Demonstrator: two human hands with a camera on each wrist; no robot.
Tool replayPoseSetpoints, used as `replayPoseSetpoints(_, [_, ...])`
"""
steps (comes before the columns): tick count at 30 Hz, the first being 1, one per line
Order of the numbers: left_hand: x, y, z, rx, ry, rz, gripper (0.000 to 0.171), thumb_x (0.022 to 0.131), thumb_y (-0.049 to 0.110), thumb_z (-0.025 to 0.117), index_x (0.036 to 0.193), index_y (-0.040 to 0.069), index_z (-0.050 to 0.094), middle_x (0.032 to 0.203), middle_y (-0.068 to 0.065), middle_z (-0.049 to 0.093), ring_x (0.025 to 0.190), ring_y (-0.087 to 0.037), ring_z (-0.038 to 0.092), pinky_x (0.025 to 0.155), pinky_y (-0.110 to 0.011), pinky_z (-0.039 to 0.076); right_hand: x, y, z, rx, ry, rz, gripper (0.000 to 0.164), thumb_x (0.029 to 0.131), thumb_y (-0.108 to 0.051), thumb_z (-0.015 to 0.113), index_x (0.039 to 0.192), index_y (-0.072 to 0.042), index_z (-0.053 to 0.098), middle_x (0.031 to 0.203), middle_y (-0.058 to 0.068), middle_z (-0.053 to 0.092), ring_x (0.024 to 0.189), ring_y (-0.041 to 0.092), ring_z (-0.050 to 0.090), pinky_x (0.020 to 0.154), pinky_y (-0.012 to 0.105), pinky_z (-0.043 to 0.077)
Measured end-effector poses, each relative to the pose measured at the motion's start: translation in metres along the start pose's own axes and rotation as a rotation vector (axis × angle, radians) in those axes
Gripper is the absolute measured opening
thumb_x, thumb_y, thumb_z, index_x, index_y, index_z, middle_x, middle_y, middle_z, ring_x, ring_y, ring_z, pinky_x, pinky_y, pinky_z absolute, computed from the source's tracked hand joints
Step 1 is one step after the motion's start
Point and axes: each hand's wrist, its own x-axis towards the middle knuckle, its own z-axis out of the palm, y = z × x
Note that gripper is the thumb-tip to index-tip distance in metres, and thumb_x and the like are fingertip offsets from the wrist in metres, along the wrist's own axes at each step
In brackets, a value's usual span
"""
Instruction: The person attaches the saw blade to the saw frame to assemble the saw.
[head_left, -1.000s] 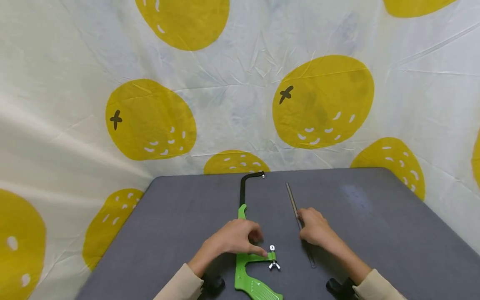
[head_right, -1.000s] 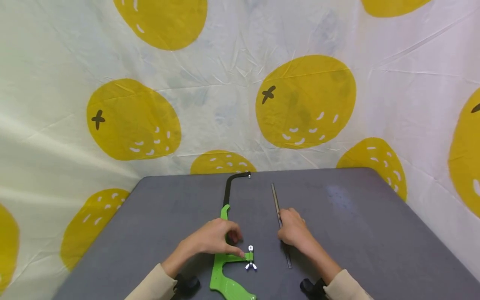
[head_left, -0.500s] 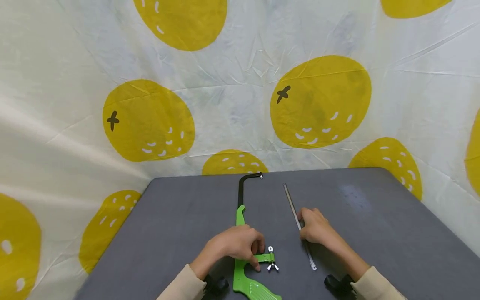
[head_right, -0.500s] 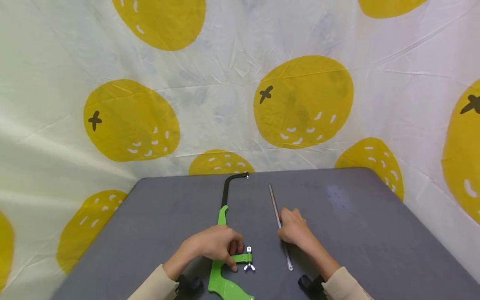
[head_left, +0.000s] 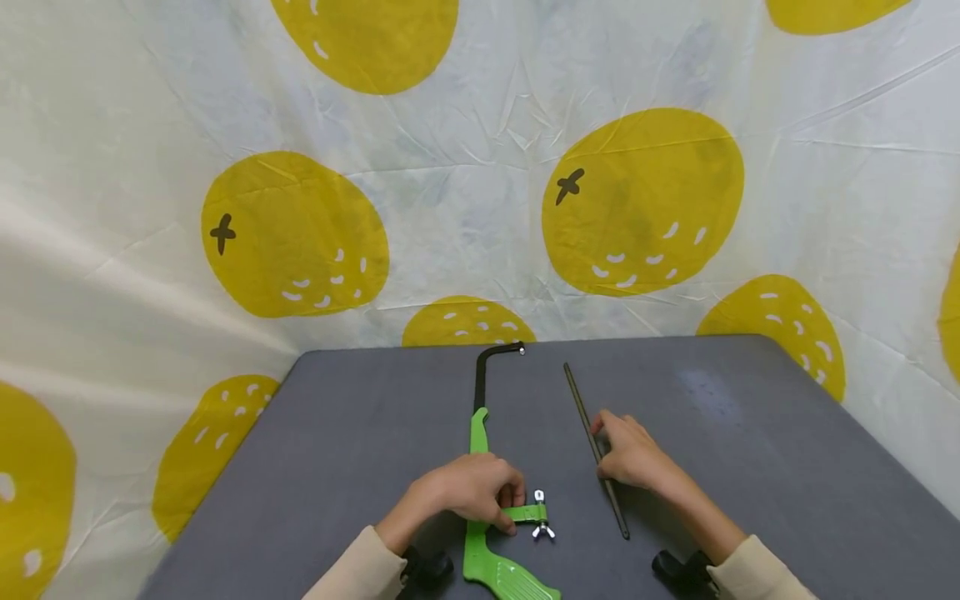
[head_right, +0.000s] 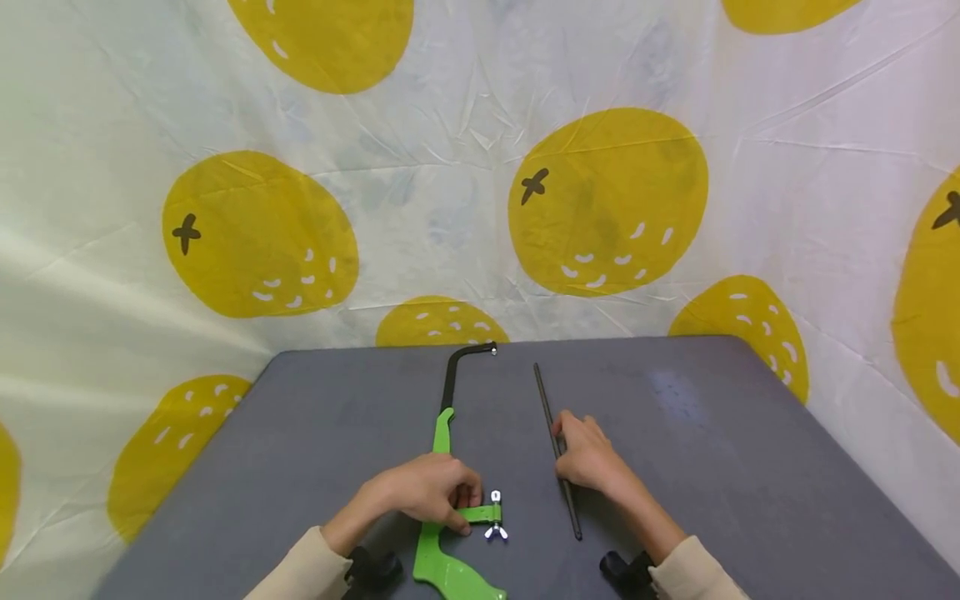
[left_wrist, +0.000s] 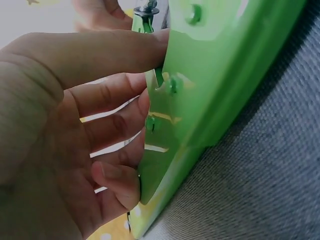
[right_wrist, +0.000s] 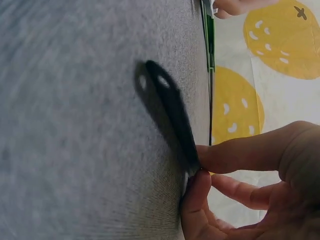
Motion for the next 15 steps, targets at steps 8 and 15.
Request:
replayPoseSetpoints(8, [0.0, -0.001, 0.001, -0.018, 0.035, 0.003, 0.019, 0.082, 0.028, 0.088, 0.089, 0.028, 0.07, 0.079, 0.02, 0.063, 0.071, 0.006, 0.056, 0.068, -0.017, 0.047, 0.002, 0.007, -0.003, 0.027, -0.021, -0.074, 0.04, 0.07, -0.001, 0.088, 0.101, -0.008, 0.063, 0.098, 0.011, 0.064, 0.088, 0.025, 0.058, 0.071, 0.039, 0.048])
replayPoseSetpoints(15, [0.0, 0.001, -0.001, -0.03, 0.051, 0.002, 0.019, 0.081, 0.027, 0.089, 0.088, 0.028, 0.071, 0.078, 0.02, 0.063, 0.07, 0.007, 0.055, 0.069, -0.016, 0.046, 0.004, 0.011, -0.009, 0.083, -0.079, -0.09, 0.038, 0.067, -0.005, 0.091, 0.095, -0.011, 0.066, 0.093, 0.007, 0.062, 0.081, 0.021, 0.054, 0.07, 0.035, 0.045])
